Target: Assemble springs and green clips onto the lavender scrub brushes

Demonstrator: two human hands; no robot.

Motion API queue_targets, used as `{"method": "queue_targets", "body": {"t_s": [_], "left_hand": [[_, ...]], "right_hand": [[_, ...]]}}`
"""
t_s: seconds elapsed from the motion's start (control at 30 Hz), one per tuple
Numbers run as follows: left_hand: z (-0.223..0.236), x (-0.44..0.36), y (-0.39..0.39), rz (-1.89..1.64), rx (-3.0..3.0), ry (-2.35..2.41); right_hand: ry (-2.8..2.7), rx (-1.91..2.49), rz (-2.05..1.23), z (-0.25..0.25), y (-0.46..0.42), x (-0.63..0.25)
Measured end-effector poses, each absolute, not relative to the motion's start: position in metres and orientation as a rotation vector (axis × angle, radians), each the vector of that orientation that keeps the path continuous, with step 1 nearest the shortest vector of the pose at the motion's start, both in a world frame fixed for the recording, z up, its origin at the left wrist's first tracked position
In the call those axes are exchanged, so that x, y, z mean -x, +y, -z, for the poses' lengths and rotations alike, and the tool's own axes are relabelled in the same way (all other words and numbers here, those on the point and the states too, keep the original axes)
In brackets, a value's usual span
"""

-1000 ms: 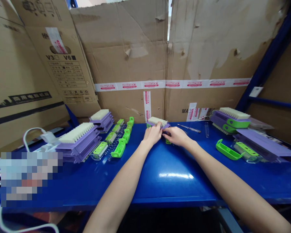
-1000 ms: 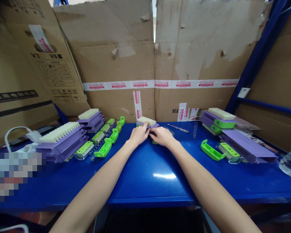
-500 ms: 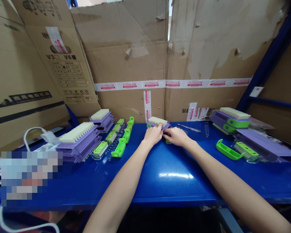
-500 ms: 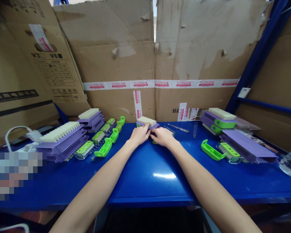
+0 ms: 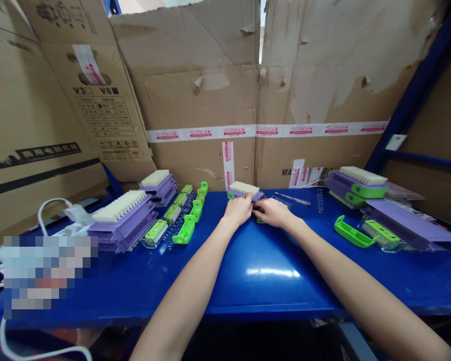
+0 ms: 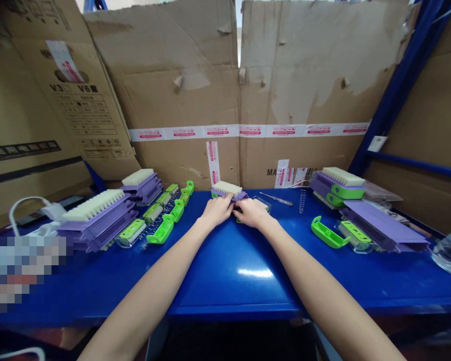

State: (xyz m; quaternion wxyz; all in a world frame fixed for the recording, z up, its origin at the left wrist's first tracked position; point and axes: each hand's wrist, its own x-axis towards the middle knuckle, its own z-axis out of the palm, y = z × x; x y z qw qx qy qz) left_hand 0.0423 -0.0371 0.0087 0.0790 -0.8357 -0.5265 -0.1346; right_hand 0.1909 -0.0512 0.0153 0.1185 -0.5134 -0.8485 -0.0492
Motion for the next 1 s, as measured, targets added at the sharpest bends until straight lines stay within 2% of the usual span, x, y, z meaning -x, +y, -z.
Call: {"method": "queue_targets", "body": {"t_s": [0.53, 0.67, 0.87, 1.0], "left_hand": [[-0.012, -0.04, -0.036, 0.562, 2.368, -1.649], [-0.012, -0.041, -0.036, 0.622, 2.334, -1.617], [-0.01, -0.044, -0.037, 0.807, 2.287, -1.488], [-0.008, -0.045, -0.035, 0.807, 2.277, -1.422]], "right_hand": [[-2.419, 1.533, 0.045, -0.017, -0.05, -0.193], [-2.197, 1.576, 0.035, -0.012, -0.045, -0.193], [-1.908, 1.496, 0.169, -0.01, -0.042, -0.196], [-1.716, 1.346, 0.424, -0.014, -0.045, -0.199]]}}
